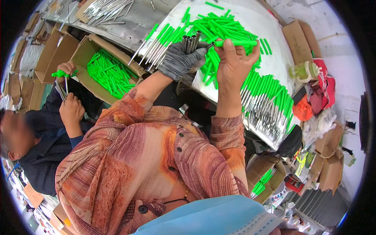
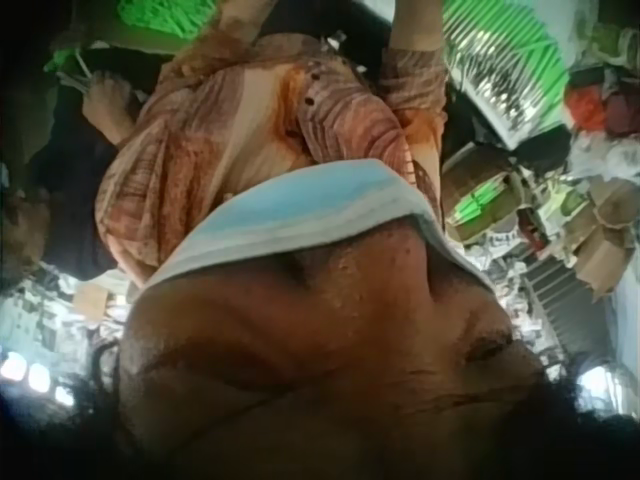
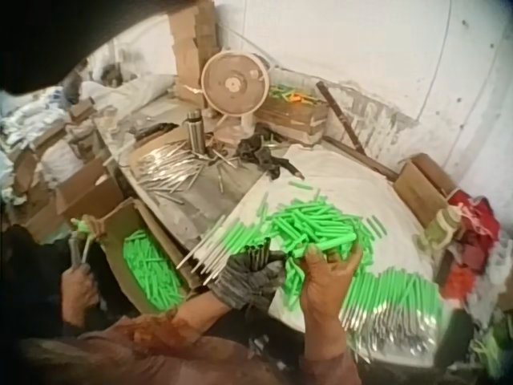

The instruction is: Manually assembling green plastic parts at a factory workstation.

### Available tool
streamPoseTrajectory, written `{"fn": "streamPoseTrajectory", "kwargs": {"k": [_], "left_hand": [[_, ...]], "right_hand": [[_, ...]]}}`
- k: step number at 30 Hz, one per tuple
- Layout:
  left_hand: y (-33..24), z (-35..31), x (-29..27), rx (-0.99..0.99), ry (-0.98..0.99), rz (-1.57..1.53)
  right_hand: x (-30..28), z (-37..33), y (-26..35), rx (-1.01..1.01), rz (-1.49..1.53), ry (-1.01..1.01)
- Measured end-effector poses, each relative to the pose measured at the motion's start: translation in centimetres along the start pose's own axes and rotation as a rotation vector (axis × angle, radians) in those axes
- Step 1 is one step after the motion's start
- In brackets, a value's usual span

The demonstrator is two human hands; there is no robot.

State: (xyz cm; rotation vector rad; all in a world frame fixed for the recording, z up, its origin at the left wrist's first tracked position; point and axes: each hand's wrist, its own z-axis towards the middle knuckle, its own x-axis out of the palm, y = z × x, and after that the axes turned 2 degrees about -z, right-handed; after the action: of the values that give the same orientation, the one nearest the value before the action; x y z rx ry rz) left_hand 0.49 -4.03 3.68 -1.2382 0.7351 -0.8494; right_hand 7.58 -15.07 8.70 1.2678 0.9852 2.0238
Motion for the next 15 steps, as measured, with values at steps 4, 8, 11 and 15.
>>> {"fn": "streamPoseTrajectory", "kwargs": {"k": [4,8,11,15], "left_hand": [[0.04,0.00,0.35,-0.029,0.008,-0.051],[0.19,-0.09,0.53,0.005,-0.017,-0.059],[0.43,0.12,0.37,0.119,-0.051,0.067],[0.02,0.03,0.12,0.008,0.009,-0.005]], "right_hand": [[0.31,-0.41,0.24,-0.021,0.010,-0.052],[0.51,-0.55,0.12,-0.054,-0.011,-0.056],[0.86,-0.61,0.57,-0.092,-0.112,-0.033],[0.66,-0.44,0.86,-0.456,-0.541,0.163]]}}
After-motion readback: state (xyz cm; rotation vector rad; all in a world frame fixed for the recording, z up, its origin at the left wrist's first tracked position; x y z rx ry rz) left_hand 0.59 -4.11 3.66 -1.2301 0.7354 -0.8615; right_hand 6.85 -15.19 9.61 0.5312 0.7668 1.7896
